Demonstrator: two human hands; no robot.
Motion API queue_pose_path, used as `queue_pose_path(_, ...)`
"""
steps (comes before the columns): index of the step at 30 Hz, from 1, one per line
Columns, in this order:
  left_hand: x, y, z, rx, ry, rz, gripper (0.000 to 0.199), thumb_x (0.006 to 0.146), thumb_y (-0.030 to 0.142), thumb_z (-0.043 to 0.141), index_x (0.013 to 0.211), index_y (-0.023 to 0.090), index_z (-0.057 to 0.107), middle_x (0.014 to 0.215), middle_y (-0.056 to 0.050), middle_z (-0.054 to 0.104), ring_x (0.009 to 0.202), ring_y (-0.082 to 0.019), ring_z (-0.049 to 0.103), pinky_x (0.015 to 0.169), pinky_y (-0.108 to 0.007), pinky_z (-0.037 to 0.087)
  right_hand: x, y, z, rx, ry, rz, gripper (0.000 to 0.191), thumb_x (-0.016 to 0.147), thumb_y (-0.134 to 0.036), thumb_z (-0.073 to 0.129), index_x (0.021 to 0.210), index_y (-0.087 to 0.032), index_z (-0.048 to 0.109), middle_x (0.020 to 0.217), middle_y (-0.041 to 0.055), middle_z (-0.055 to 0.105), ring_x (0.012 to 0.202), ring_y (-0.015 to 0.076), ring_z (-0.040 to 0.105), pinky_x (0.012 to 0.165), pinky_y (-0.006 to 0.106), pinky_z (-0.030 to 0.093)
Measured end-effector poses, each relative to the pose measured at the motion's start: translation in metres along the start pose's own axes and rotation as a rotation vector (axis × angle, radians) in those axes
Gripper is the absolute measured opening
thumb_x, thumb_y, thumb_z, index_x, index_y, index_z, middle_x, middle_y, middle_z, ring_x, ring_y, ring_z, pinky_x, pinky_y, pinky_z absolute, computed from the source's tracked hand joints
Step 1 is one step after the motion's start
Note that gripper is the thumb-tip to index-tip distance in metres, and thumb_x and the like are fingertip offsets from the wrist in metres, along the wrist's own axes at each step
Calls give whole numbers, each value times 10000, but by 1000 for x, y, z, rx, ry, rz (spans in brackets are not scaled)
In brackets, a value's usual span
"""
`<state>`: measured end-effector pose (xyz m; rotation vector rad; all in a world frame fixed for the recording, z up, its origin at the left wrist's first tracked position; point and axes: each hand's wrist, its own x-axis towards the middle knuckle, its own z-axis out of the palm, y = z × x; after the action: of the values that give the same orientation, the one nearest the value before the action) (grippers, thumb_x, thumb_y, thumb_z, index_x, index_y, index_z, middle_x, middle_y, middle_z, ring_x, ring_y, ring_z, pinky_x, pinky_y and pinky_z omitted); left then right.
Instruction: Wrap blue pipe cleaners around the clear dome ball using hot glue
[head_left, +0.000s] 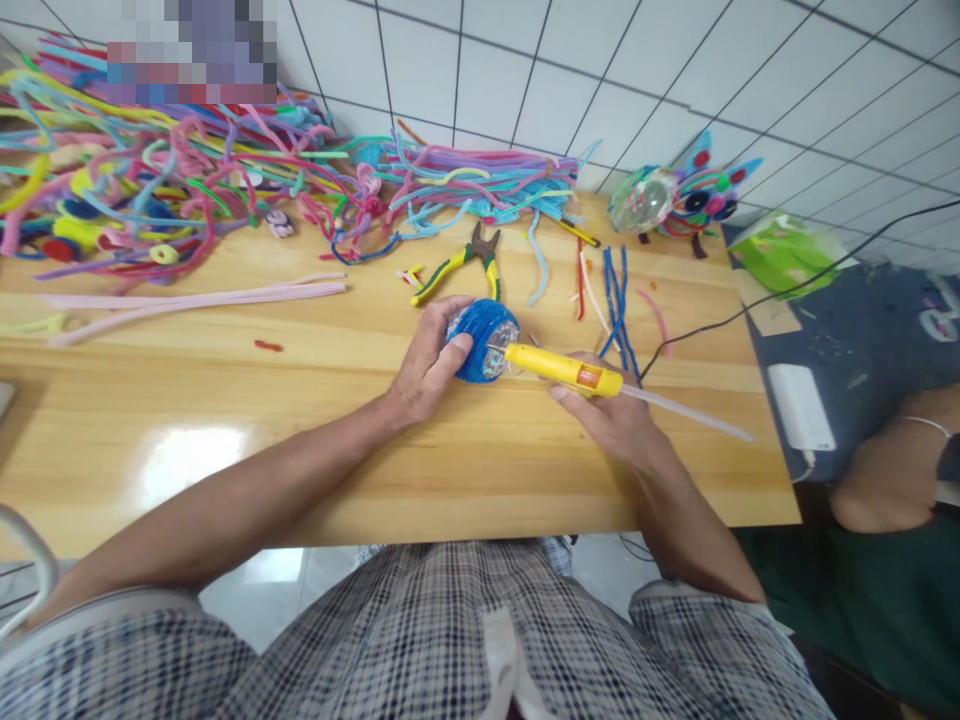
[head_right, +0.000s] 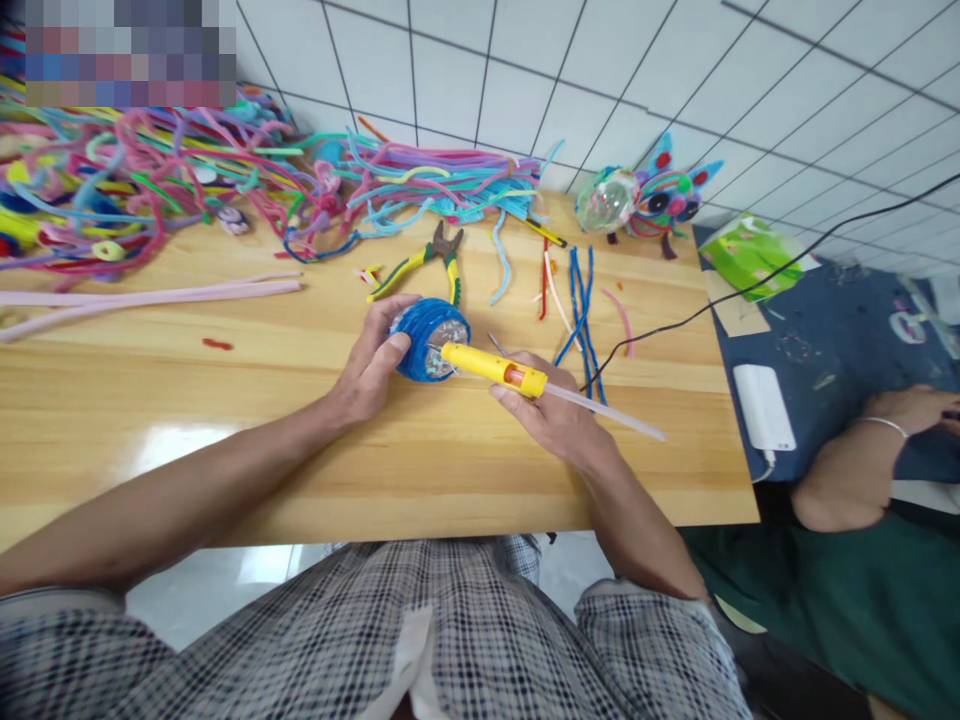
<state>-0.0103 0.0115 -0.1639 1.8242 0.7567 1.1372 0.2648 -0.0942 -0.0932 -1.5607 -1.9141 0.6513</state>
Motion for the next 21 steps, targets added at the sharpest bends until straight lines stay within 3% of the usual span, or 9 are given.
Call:
queue_pose_path(7, -1, -6, 2, 6, -20, 18, 650, 1121, 682, 572, 1605, 257, 482, 1576, -160, 576, 1501, -358, 581, 1324, -585, 471, 0, 2, 1, 17, 3, 23, 146, 1079, -420, 667, 1076, -285, 722, 1032, 43, 806, 934, 264, 761, 838, 419, 597)
queue_pose_path(21, 0, -8, 3, 29, -18, 34, 687, 1097, 724, 588, 1596, 267, 465, 1570, -169, 584, 1493, -364, 595, 1308, -593, 501, -4, 8, 5, 57, 54, 72, 196, 1068, -462, 700, 1154, -294, 752, 1056, 59, 815, 979, 288, 772, 882, 443, 640)
